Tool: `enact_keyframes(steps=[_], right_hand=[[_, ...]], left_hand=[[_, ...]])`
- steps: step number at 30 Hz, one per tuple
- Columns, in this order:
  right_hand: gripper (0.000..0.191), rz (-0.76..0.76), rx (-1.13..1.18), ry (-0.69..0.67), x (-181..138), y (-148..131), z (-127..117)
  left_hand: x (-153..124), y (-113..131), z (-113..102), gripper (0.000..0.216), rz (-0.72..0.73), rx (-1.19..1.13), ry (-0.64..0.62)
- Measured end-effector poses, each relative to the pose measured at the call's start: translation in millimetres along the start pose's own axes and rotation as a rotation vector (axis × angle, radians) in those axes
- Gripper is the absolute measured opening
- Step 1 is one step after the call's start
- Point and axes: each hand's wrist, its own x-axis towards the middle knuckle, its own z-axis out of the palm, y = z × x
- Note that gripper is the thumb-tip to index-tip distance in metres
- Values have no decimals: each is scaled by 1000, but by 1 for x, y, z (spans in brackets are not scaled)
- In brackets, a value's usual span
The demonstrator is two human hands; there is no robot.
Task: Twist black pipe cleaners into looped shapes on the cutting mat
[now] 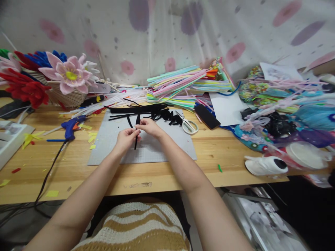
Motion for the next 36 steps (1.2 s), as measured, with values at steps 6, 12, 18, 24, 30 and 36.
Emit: enact_keyframes(steps=[6, 12, 18, 24, 30, 36], right_hand=[[37, -26, -35, -128, -2, -4, -1], [39, 0, 29, -107, -4, -3, 8], [42, 73, 121, 44, 10, 5, 2], [40, 44, 141, 164, 20, 0, 1], [33, 57, 185, 62, 14, -10, 0], [29, 134, 291, -75, 12, -12, -7]], left_hand=[[9, 15, -28, 23, -122, 114, -316], [10, 24, -41, 27, -282, -49, -428], [10, 12, -26, 30, -120, 36, -147], [17, 11, -15, 37, 10, -19, -70], [16, 12, -10, 35, -34, -93, -27], [15, 26, -32, 32, -174, -108, -441]])
